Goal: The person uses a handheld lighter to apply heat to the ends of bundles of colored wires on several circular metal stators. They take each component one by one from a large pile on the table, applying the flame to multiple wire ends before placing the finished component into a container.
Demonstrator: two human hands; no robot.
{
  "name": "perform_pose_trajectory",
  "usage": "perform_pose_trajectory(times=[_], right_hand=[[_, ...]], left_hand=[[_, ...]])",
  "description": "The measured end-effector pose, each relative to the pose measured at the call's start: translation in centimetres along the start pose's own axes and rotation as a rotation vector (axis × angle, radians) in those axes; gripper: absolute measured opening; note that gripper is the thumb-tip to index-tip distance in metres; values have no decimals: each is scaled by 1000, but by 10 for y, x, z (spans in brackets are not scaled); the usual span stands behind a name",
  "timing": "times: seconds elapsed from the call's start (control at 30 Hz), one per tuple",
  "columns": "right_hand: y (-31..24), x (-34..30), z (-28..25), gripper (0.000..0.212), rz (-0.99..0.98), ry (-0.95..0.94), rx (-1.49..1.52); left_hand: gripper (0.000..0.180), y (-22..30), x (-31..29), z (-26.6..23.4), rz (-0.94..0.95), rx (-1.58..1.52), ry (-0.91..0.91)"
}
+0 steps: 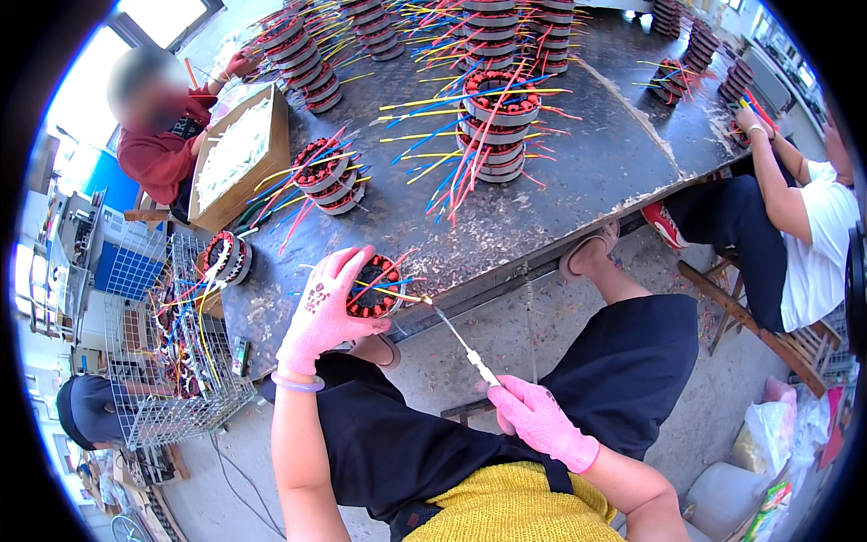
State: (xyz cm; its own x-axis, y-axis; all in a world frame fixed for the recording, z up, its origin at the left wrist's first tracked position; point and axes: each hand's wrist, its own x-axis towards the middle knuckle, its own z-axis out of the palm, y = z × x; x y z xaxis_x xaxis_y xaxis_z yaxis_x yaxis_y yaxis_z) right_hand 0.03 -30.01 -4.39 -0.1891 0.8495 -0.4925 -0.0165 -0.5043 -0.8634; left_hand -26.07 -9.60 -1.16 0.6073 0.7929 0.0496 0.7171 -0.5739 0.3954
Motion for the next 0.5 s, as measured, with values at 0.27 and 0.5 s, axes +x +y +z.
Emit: perform_pose_trajectory(times=[0.27,0.5], right_hand=[[0,0,0,35,8,7,32],[-1,0,1,35,9,3,31]], left_hand=[[100,0,0,1,4,0,3],[102,-1,0,1,17,7,8]])
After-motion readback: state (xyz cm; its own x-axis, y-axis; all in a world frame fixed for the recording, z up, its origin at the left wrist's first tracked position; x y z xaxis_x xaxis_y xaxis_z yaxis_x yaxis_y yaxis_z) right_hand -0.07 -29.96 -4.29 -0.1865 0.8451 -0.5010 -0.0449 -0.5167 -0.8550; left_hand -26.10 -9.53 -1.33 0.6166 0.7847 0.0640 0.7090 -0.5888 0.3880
